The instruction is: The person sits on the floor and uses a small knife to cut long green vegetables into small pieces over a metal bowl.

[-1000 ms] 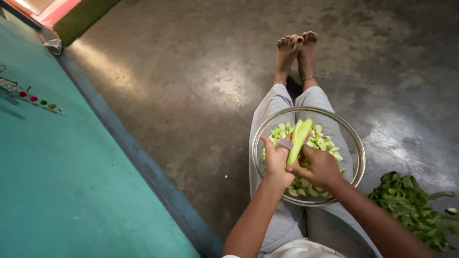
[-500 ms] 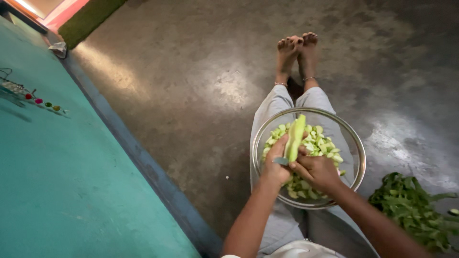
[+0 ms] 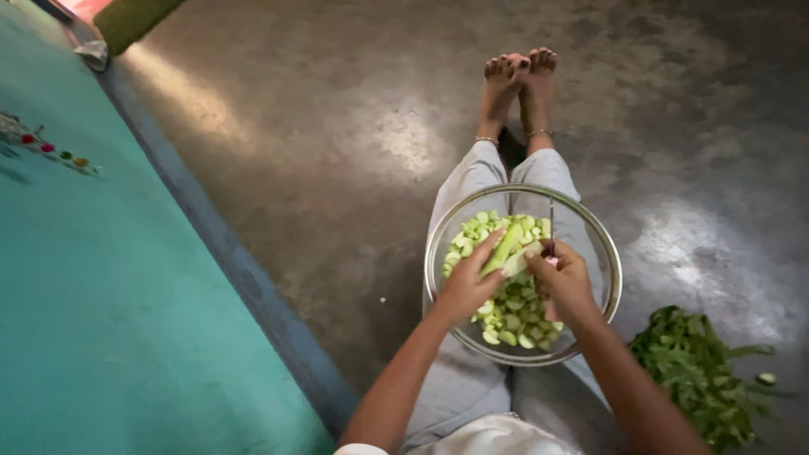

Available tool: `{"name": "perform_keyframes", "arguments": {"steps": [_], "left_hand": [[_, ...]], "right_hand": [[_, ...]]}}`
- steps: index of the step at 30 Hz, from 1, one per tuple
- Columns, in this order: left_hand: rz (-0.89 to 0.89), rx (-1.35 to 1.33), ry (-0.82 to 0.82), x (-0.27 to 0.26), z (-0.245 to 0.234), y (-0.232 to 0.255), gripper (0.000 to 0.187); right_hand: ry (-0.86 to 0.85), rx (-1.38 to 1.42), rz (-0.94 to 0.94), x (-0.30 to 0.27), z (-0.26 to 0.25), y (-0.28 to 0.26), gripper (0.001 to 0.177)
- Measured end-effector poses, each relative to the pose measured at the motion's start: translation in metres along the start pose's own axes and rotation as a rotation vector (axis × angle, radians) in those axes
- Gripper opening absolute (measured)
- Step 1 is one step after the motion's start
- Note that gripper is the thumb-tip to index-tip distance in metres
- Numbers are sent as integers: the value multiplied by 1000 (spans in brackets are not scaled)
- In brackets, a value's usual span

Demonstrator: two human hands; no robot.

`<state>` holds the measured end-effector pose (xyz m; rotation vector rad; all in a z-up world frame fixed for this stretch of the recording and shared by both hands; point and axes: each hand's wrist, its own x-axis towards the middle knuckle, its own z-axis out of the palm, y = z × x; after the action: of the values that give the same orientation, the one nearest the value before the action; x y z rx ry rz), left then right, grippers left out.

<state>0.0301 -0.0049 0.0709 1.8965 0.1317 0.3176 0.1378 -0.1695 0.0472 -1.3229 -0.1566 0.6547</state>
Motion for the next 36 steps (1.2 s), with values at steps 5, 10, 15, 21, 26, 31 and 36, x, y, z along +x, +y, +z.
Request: {"name": "perform_keyframes", "arguments": {"steps": [5,10,15,21,26,31,36], "left_hand": [[77,387,210,-6,-5,27,69],[238,316,-8,0,-6,24,35],[-338,-225,-358,7,11,-6,49],[-207,-163,-107,8,7,15,40],[45,76,-59,5,-1,36,35],[93,59,-49,0,5,46,31],[6,127,38,-5,8,54,32]], "right_hand": [[-49,131,-12,-10,-15,14,16],[-332,334,-177,-13,-27,28,15],[-237,102,-280,-10,-25,19,20],[-140,-69,-329,-4,-22,40,30],[-178,-76,-333,-11,-29,57,37],[-130,-59,-242,-10,-29,55,39],[-106,-34,-218,-15,-23,46,42]]}}
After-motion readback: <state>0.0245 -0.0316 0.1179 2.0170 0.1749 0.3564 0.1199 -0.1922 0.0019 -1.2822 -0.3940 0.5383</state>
